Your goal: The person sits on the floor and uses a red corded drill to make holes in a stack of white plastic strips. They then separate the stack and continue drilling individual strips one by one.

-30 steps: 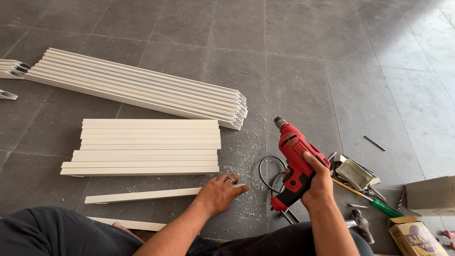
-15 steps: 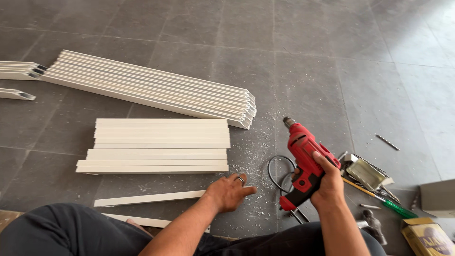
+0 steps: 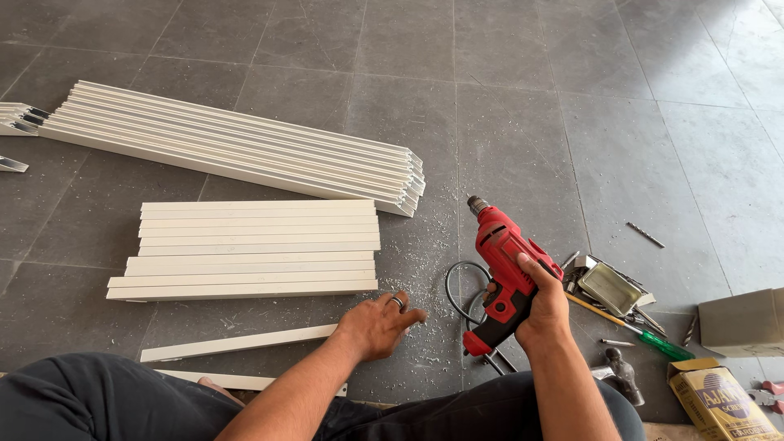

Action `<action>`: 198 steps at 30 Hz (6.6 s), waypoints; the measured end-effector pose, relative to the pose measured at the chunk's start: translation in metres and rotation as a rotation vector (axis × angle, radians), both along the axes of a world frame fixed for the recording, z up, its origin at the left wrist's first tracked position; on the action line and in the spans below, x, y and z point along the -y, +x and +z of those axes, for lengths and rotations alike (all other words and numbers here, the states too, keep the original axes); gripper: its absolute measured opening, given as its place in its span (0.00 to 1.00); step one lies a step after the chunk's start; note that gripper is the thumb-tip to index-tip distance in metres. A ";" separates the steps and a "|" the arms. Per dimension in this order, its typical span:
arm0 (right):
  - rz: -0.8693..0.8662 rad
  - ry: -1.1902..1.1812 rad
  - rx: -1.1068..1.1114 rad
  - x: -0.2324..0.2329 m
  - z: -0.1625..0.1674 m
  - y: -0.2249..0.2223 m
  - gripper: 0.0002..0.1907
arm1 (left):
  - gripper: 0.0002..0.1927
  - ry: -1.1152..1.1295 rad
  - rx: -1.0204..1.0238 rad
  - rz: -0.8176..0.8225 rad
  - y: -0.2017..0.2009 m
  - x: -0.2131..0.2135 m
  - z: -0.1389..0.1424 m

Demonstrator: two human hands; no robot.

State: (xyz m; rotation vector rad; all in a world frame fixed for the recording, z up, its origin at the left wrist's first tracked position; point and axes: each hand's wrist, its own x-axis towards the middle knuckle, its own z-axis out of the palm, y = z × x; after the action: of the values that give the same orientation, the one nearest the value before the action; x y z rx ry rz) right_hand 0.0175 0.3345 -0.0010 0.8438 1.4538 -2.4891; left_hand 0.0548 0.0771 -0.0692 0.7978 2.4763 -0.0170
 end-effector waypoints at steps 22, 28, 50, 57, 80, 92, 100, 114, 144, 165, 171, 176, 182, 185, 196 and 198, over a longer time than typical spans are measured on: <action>0.030 -0.060 -0.047 -0.006 -0.002 -0.003 0.27 | 0.31 -0.127 -0.041 0.328 0.027 0.062 0.006; 0.027 -0.059 -0.084 -0.004 0.005 0.003 0.27 | 0.25 -0.218 0.022 0.344 0.033 0.139 0.046; 0.032 -0.052 -0.102 -0.013 0.002 0.007 0.26 | 0.19 -1.067 -0.167 -0.528 0.018 -0.043 0.233; 0.048 -0.078 -0.125 -0.015 -0.001 0.002 0.26 | 0.16 -1.055 -0.145 -0.517 0.016 -0.049 0.228; 0.015 -0.067 -0.074 -0.017 -0.006 0.001 0.26 | 0.21 -0.116 -0.238 0.242 0.041 0.118 0.032; 0.033 -0.045 -0.050 -0.010 -0.010 -0.003 0.27 | 0.26 -0.279 -0.099 0.314 0.038 0.116 0.020; 0.037 -0.040 -0.041 -0.010 -0.014 -0.006 0.26 | 0.16 -0.253 -0.281 0.257 0.030 0.118 0.038; 0.037 -0.017 -0.066 -0.007 -0.009 -0.004 0.24 | 0.37 1.339 -0.192 2.226 0.043 0.131 0.076; 0.116 0.062 -0.103 0.005 -0.010 -0.002 0.25 | 0.18 0.002 -0.120 0.262 0.054 0.083 0.022; 1.305 1.344 0.123 0.071 0.136 0.006 0.41 | 0.14 0.399 -0.229 0.551 0.029 0.087 -0.015; 1.283 1.262 0.069 0.074 0.128 0.005 0.41 | 0.14 0.369 -0.202 0.567 0.029 0.085 -0.012; 1.306 1.337 0.092 0.075 0.124 0.003 0.41 | 0.15 0.320 -0.187 0.558 0.029 0.084 -0.005; 1.332 1.370 0.120 0.074 0.122 -0.001 0.41 | 0.15 0.290 -0.172 0.561 0.029 0.084 0.006; 1.406 1.401 0.020 0.082 0.127 -0.007 0.43 | 0.16 0.294 -0.173 0.558 0.029 0.083 0.012; 1.663 1.468 -0.016 0.167 0.163 -0.049 0.24 | 0.20 0.240 -0.272 0.481 0.037 0.062 0.036; 1.632 1.451 0.016 0.168 0.168 -0.047 0.25 | 0.22 0.194 -0.270 0.460 0.039 0.055 0.041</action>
State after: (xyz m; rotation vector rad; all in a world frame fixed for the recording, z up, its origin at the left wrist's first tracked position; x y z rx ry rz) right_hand -0.0291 0.1662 0.1671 -0.3639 2.2467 -0.1216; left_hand 0.0935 0.0221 -0.0278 0.2954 2.8969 0.3022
